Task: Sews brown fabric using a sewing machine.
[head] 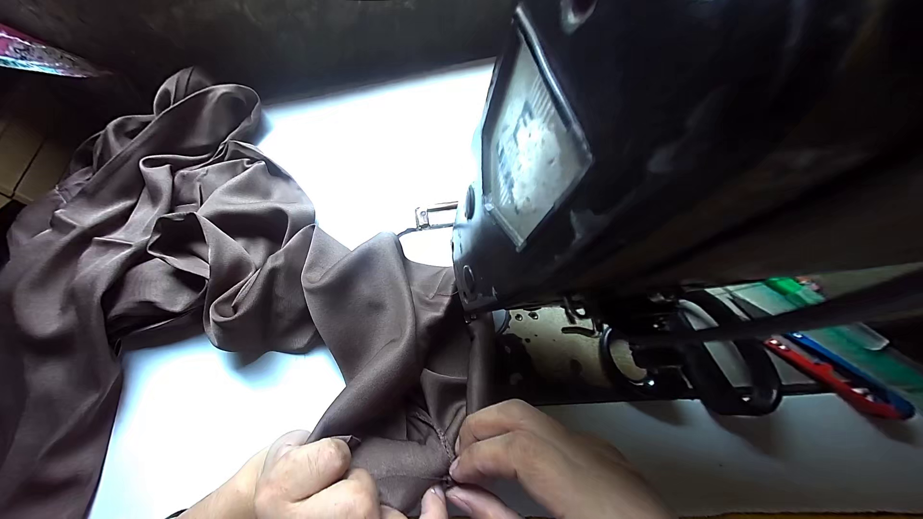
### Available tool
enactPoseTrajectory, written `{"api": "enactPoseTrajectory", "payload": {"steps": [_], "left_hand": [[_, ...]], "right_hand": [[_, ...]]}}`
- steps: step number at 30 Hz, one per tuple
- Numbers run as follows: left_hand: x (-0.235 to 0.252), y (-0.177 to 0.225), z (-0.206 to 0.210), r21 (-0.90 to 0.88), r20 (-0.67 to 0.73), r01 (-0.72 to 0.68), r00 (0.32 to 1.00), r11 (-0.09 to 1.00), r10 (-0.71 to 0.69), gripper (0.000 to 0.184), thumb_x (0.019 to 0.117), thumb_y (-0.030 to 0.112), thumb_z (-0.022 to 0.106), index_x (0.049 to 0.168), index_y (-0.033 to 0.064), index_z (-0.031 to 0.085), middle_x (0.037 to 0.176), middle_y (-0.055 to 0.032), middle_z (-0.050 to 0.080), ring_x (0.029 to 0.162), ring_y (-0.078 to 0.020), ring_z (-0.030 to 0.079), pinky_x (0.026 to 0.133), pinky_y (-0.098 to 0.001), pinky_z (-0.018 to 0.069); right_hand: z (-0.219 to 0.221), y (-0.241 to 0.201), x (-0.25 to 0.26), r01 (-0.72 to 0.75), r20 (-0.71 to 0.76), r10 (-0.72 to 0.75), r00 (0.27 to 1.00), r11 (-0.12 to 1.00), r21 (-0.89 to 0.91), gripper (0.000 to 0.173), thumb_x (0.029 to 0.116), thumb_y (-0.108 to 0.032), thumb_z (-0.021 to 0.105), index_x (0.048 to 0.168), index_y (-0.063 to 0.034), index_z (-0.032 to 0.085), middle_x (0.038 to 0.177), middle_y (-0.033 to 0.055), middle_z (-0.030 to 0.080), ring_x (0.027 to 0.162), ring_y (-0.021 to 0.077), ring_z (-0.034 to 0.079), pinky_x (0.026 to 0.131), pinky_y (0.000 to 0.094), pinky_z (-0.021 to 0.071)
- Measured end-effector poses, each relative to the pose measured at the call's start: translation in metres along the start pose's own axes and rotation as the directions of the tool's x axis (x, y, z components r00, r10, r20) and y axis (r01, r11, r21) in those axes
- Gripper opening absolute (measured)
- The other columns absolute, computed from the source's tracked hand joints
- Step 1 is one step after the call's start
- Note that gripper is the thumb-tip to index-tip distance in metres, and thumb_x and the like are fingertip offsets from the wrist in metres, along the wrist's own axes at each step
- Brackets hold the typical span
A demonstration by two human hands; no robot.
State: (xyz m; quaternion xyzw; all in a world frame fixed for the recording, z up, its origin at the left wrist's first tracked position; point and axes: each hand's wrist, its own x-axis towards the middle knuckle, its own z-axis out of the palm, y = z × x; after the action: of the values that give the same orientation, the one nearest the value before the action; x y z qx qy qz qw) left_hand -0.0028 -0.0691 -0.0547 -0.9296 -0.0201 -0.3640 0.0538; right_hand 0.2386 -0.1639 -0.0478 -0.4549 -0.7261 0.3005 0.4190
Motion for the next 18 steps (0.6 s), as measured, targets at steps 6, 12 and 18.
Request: {"api": "enactPoseTrajectory", "payload": {"steps": [6, 12, 18], "left_hand": [[0.0029, 0.0017, -0.0005, -0.009, -0.003, 0.055, 0.998, 0.998, -0.055, 0.011, 0.0987, 0.022, 0.063, 0.096, 0.0109, 0.065, 0.072, 0.0003, 0.037, 0.065, -0.0128, 0.036, 0.064, -0.0243, 0.0308], [0.0048, 0.0053, -0.0023, 0.01, 0.005, 0.087, 0.996, 0.996, -0.087, 0.012, 0.098, 0.022, 0.063, 0.097, 0.0105, 0.066, 0.073, 0.0, 0.037, 0.067, -0.0133, 0.036, 0.064, -0.0252, 0.0303], [0.0033, 0.0059, -0.0043, 0.003, 0.023, 0.102, 0.995, 0.995, -0.102, 0.012, 0.0977, 0.022, 0.064, 0.101, 0.0107, 0.066, 0.074, -0.0003, 0.036, 0.067, -0.0138, 0.037, 0.066, -0.0256, 0.0318]], "right_hand": [[0.0046, 0.0027, -0.0001, 0.084, -0.053, -0.093, 0.994, 0.986, -0.141, 0.01, 0.1, -0.016, 0.066, 0.102, -0.0068, 0.068, 0.1, 0.0112, 0.068, 0.09, 0.0134, 0.066, 0.071, 0.0198, 0.0516], [0.0032, 0.0038, -0.0036, 0.06, -0.035, -0.063, 0.997, 0.995, -0.085, 0.012, 0.1006, -0.018, 0.065, 0.104, -0.0061, 0.065, 0.112, 0.0143, 0.068, 0.094, 0.0126, 0.068, 0.071, 0.021, 0.0543], [0.0016, 0.0094, -0.0068, 0.001, -0.059, -0.007, 0.998, 0.995, -0.095, 0.013, 0.0999, -0.018, 0.067, 0.108, -0.0073, 0.066, 0.095, 0.0106, 0.062, 0.078, 0.0113, 0.059, 0.064, 0.0194, 0.0493]]}}
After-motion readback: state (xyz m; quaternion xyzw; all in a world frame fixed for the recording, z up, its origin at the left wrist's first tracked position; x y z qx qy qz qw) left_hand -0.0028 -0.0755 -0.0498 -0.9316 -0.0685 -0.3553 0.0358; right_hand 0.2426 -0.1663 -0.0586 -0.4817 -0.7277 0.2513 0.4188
